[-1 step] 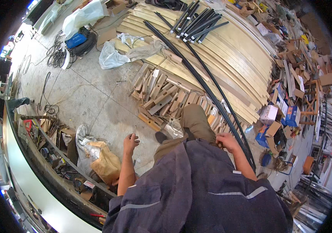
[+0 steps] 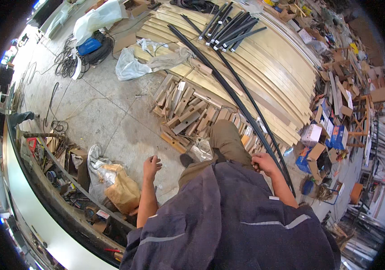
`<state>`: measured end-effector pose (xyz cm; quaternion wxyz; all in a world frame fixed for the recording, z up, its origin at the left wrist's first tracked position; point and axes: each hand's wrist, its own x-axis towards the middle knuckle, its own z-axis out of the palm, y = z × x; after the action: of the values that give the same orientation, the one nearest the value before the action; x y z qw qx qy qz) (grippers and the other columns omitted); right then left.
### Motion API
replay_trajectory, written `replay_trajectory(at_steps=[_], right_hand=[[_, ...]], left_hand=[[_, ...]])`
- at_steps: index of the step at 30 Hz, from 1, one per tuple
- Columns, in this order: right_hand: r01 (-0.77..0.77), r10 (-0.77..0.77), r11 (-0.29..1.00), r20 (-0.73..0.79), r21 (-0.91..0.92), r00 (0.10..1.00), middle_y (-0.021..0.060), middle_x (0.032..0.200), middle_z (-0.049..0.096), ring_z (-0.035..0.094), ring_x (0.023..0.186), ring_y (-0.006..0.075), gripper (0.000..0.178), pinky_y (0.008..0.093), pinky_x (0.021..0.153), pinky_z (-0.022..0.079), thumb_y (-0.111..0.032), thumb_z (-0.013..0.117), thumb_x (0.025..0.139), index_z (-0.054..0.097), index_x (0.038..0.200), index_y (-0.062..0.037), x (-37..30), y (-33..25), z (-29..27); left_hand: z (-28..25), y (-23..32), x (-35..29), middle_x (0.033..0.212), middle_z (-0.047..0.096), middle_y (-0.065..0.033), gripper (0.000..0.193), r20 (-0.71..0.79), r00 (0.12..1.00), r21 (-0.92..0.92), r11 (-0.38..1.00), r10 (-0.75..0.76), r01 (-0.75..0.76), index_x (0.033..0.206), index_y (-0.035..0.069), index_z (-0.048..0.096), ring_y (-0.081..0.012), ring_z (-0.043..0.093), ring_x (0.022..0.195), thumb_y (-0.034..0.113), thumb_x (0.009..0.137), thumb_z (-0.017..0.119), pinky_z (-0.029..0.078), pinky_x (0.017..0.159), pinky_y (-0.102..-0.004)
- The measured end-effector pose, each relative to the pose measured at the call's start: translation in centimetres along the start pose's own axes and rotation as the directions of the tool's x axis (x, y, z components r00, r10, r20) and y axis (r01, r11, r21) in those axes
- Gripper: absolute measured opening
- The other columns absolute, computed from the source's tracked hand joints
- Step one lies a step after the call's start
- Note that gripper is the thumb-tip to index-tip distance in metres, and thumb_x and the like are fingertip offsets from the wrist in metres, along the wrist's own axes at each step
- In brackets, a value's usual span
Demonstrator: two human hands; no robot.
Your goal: The person attaches black metal strips to the edges of a large wooden panel using a cordless drill and screws. After securing the strips, the person lifts and moves the panel to another location in the workshop.
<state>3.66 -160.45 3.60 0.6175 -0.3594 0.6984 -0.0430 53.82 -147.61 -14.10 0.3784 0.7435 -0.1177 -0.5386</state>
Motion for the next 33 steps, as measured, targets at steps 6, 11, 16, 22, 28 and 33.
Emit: replay_trajectory(at_steps=[6,11,16,22,28,33], right_hand=[[0.056,-0.066,0.969,-0.035,-0.241,0.997,0.0024,0.067,0.061,0.055,0.058,0.0112,0.012,0.0268,0.052,0.041,-0.012,0.061,0.085,0.064,0.077,-0.0042,10.8,-4.3,-3.7],[-0.029,0.023,0.956,-0.025,-0.293,0.999,0.0073,0.074,0.067,0.064,0.062,0.0174,0.016,0.0308,0.052,0.051,-0.014,0.065,0.083,0.070,0.090,-0.0003,22.8,-9.8,-9.1],[-0.114,0.101,0.925,-0.056,-0.364,0.993,0.0113,0.079,0.069,0.068,0.061,0.0192,0.016,0.0332,0.049,0.054,-0.014,0.064,0.083,0.067,0.090,0.0004,39.1,-19.3,-15.9],[0.035,-0.023,0.871,0.031,-0.490,0.999,0.0133,0.075,0.069,0.068,0.057,0.0219,0.024,0.0357,0.053,0.055,-0.022,0.065,0.081,0.068,0.085,0.0009,63.7,-29.3,-17.4],[0.135,-0.115,0.925,0.078,-0.356,0.990,0.0091,0.072,0.066,0.065,0.062,0.0180,0.025,0.0310,0.051,0.052,-0.024,0.063,0.085,0.066,0.089,0.0003,80.0,-44.4,-10.7],[0.376,-0.408,0.664,0.108,-0.646,0.907,0.0235,0.092,0.070,0.068,0.083,0.0400,0.041,0.0443,0.076,0.056,-0.027,0.064,0.079,0.069,0.108,0.0008,93.0,-51.2,-6.8]], left_hand=[[0.1,-7.7,3.5,0.092,0.070,-0.0174,0.042,-0.089,0.988,-0.093,0.989,-0.123,0.114,0.116,-0.011,0.059,-0.0204,0.067,0.063,0.027,0.096,0.058,0.053,0.053,-0.0308],[3.1,-15.7,4.7,0.074,0.065,-0.0118,0.035,-0.170,0.908,0.023,0.919,-0.384,0.393,0.100,-0.009,0.066,-0.0211,0.062,0.053,0.025,0.092,0.063,0.050,0.046,-0.0340],[10.0,-14.4,7.7,0.073,0.066,-0.0100,0.033,-0.286,0.846,0.056,0.874,-0.450,0.483,0.099,-0.006,0.068,-0.0204,0.062,0.055,0.025,0.091,0.063,0.051,0.047,-0.0356],[25.8,9.2,18.2,0.091,0.070,-0.0119,0.036,-0.164,0.903,0.089,0.906,-0.397,0.414,0.112,-0.005,0.066,-0.0187,0.067,0.075,0.026,0.093,0.063,0.054,0.063,-0.0318],[37.6,26.8,36.6,0.105,0.069,-0.0137,0.041,0.080,0.980,-0.042,0.982,-0.183,0.187,0.124,-0.007,0.059,-0.0209,0.068,0.090,0.027,0.101,0.057,0.055,0.079,-0.0324],[41.5,24.1,43.2,0.104,0.069,-0.0133,0.040,0.067,0.955,0.014,0.958,-0.288,0.288,0.122,-0.007,0.060,-0.0183,0.067,0.090,0.026,0.100,0.058,0.055,0.077,-0.0312]])
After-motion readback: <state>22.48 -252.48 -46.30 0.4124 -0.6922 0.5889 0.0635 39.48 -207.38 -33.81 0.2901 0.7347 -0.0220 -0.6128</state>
